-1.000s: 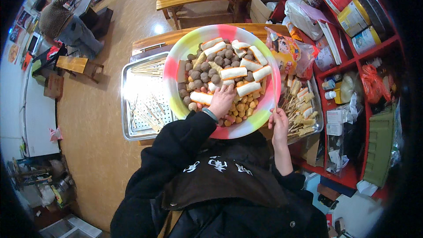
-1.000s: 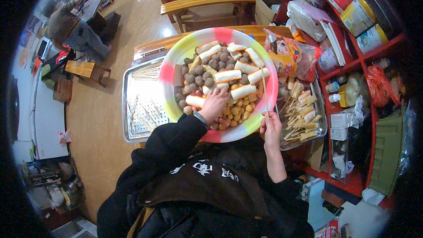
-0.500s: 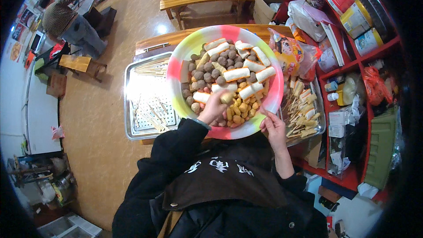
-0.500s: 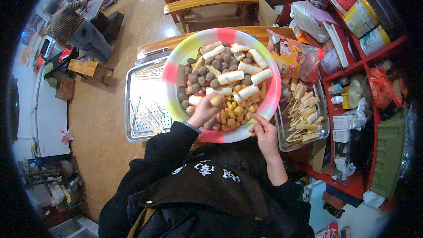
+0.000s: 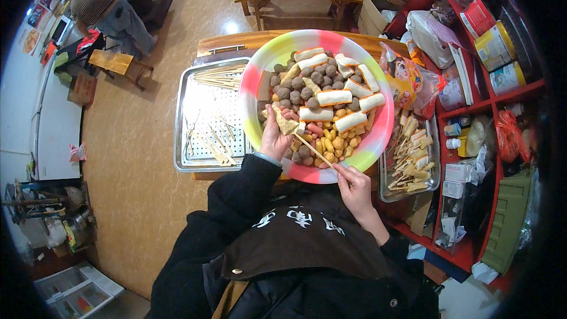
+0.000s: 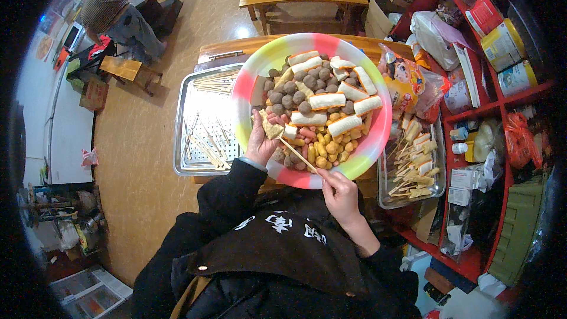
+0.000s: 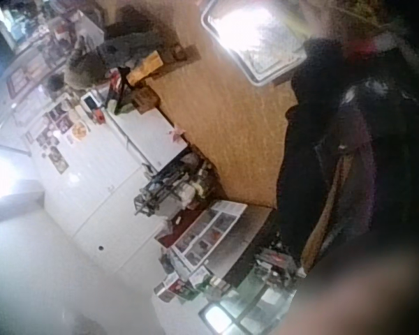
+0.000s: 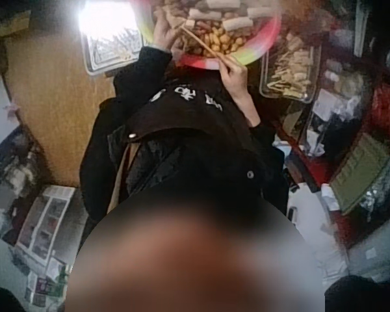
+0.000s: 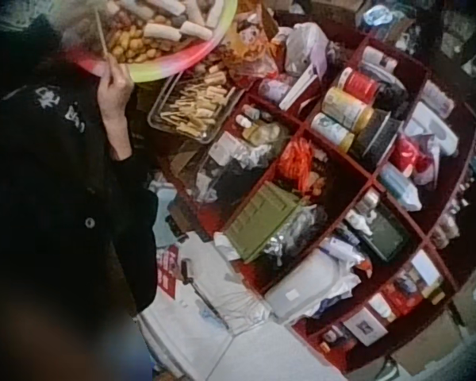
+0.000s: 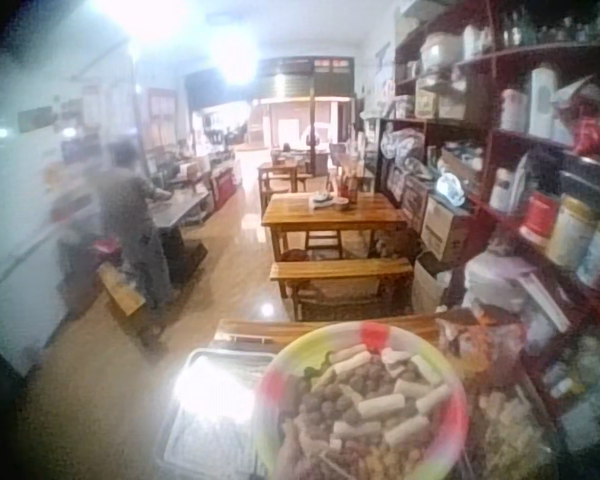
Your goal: The person walks through a small eatery and begins skewering various food items from a large bowl onto wooden sticks. They repeatedly pick up items such as meatballs and cylindrical snacks, thread them onto sticks, and place the completed skewers into a metal tray.
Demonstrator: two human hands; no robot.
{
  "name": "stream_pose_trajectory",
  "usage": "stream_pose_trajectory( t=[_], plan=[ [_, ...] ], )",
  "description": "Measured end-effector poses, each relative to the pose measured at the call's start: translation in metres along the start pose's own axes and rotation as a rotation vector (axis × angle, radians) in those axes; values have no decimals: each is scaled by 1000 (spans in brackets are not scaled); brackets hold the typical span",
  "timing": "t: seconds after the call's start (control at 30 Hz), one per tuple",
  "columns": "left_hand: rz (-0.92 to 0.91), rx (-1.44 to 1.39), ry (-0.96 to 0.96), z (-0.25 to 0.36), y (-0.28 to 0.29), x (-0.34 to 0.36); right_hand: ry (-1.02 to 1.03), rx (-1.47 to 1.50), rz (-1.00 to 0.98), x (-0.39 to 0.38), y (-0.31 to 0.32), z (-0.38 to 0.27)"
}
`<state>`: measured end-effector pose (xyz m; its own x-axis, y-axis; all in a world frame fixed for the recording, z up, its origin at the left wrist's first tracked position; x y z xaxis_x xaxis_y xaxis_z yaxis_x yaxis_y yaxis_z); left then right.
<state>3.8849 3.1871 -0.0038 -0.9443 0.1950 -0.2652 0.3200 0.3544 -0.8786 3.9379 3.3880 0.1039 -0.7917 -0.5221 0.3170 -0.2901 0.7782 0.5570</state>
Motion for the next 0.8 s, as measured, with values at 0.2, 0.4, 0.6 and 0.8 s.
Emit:
stream_pose_trajectory(
  t=[0.2, 0.4, 0.6, 0.8],
  plan=[
    [16, 24, 3, -5, -1, 1, -73, 22, 5, -1, -1, 3],
    [-43, 148, -4, -22, -11, 0, -145, 142, 101, -2, -11, 7],
    [29, 510, -79, -38, -16, -4, -201, 241, 176, -2, -22, 12],
    [-10, 365, 19, -62, -10, -1, -203, 256, 210, 4, -31, 12]
  ],
)
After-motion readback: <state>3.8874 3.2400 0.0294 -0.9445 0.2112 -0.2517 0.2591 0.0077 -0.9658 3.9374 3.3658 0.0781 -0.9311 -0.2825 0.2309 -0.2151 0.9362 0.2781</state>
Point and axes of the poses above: each hand's wrist, its own x-axis towards the middle knuckle, its own y-axis out of the back of the hand, z = x × y, the point moved 4 cm from there along x, towards the middle knuckle, and after that the axes turned 13 degrees about y, right-handed, at the moved point
